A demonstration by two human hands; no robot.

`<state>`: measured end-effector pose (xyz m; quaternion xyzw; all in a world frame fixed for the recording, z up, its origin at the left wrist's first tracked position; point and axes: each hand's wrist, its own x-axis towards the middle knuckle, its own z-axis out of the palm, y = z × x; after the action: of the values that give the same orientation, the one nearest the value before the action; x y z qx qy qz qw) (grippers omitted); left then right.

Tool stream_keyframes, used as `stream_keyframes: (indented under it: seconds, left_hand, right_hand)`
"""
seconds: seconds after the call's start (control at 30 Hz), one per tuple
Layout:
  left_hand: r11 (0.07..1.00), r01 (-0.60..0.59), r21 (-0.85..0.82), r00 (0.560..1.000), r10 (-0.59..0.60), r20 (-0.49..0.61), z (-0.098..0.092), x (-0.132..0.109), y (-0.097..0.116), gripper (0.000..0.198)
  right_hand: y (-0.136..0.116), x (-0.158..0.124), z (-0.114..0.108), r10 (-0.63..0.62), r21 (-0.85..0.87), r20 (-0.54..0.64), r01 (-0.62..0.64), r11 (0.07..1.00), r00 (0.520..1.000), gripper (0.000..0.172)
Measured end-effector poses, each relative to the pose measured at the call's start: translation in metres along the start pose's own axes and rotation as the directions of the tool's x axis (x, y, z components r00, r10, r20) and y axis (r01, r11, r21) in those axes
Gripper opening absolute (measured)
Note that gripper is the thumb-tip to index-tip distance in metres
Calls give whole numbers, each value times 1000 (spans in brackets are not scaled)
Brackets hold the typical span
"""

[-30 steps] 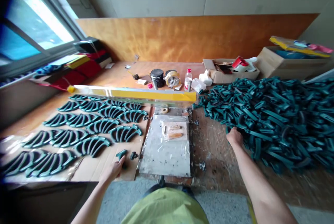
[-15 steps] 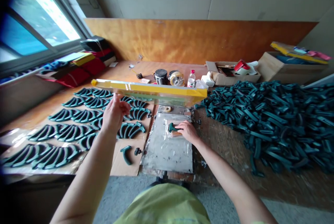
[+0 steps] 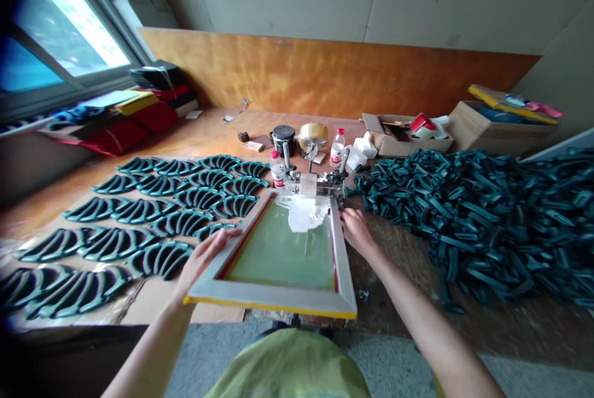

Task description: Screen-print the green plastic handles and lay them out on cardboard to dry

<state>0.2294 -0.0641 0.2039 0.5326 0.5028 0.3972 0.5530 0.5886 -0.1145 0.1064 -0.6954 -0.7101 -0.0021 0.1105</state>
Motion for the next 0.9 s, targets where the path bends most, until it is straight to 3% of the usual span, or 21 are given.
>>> stream_keyframes:
  seconds: [0.1,0.2,0.3,0.4,0.5,0.67,0.8,0.9]
  left_hand:
    - [981,182,66,979,-187,84,-5,-13,-47,71]
    - [970,216,107,973,-224,64,0,-14,-94,87]
    - [962,217,168,975,-222,9,5,-9,-123,84]
    - [959,227,171,974,-228,-11,6,-7,-130,79]
    - [959,243,146,970,-243,-16,5,-7,-129,76]
    - [954,276,116,961,-275,-25,5,-8,-134,74]
    - [956,259,137,965,-262,4,3,-6,-143,72]
    - [956,239,168,969,-245,18,1,-6,-145,71]
  right_hand:
    - [11,30,-25,112,84,-117,-102,991,987,37]
    - [-13,69,-38,14,118,-202,10,993,979,53]
    - [-43,100,-32,-61,63,-124,70,996,990,49]
    - [-56,110,-19,-44,50,14,44,998,999,22]
    - [-56,96,-9,-86,59,86,81,995,993,7]
    - [-46,45,-17,-363,123,116,349,929,925,23]
    - [-34,36,-34,-494,197,177,461,865,851,27]
    - [-36,44,-31,-423,175,122,400,900,898,19]
